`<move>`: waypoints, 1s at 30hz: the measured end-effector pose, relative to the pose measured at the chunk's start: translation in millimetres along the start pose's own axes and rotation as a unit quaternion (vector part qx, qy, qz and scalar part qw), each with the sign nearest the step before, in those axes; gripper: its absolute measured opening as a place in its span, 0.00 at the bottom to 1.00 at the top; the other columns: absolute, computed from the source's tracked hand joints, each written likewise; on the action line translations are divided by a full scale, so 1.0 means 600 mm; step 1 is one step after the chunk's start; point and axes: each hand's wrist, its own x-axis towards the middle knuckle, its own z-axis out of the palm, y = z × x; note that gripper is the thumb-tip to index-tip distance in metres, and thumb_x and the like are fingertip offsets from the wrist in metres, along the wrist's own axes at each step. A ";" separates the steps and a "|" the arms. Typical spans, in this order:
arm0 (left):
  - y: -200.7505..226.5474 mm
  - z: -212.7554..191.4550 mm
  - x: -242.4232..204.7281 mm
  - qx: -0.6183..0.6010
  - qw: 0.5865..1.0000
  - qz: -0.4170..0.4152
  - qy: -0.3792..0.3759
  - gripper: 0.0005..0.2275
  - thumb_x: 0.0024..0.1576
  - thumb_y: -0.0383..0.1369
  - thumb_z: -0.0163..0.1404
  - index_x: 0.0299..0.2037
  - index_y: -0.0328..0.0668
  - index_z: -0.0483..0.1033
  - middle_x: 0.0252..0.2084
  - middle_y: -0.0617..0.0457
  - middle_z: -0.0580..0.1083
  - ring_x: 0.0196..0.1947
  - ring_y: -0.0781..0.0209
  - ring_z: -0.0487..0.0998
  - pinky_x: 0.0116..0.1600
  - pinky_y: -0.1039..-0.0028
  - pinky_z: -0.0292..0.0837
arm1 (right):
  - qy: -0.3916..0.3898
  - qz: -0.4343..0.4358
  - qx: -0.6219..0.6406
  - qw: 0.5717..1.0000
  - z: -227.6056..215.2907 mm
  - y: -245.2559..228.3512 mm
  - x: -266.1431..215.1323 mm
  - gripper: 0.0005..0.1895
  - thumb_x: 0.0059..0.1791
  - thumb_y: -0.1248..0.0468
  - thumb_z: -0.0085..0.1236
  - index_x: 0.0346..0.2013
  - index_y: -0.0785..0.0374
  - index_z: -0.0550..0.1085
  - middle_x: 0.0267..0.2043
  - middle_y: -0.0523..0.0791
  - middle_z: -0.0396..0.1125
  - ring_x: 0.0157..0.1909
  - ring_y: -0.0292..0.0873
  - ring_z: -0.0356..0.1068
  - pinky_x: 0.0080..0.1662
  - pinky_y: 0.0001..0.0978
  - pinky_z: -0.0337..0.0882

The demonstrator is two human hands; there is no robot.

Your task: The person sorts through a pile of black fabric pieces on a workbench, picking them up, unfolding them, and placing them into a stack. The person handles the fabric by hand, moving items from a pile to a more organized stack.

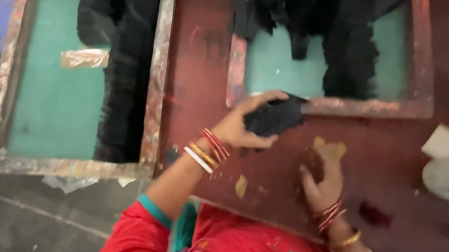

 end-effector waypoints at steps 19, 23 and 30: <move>-0.081 0.173 -0.140 0.465 0.874 -0.119 0.079 0.55 0.33 0.49 0.70 0.70 0.34 0.52 0.67 0.37 0.64 0.69 0.41 0.60 0.71 0.47 0.50 | -0.127 -0.131 -0.032 0.983 -0.028 0.017 0.000 0.58 0.39 0.64 0.71 0.77 0.69 0.46 0.78 0.59 0.46 0.79 0.62 0.47 0.74 0.47 0.51; -0.098 0.203 -0.134 0.554 0.830 -0.052 0.052 0.49 0.42 0.47 0.67 0.70 0.30 0.53 0.67 0.39 0.62 0.72 0.46 0.59 0.73 0.38 0.44 | -0.133 -0.107 -0.019 0.985 -0.007 0.011 -0.003 0.57 0.39 0.67 0.68 0.78 0.68 0.46 0.79 0.58 0.47 0.80 0.59 0.48 0.76 0.44 0.51; -0.072 0.183 -0.088 0.510 0.853 -0.113 0.017 0.48 0.46 0.51 0.63 0.73 0.33 0.54 0.72 0.44 0.60 0.74 0.47 0.56 0.75 0.45 0.49 | -0.144 -0.063 -0.025 0.987 -0.033 0.013 0.058 0.62 0.39 0.60 0.73 0.79 0.65 0.43 0.74 0.57 0.54 0.74 0.58 0.56 0.72 0.45 0.56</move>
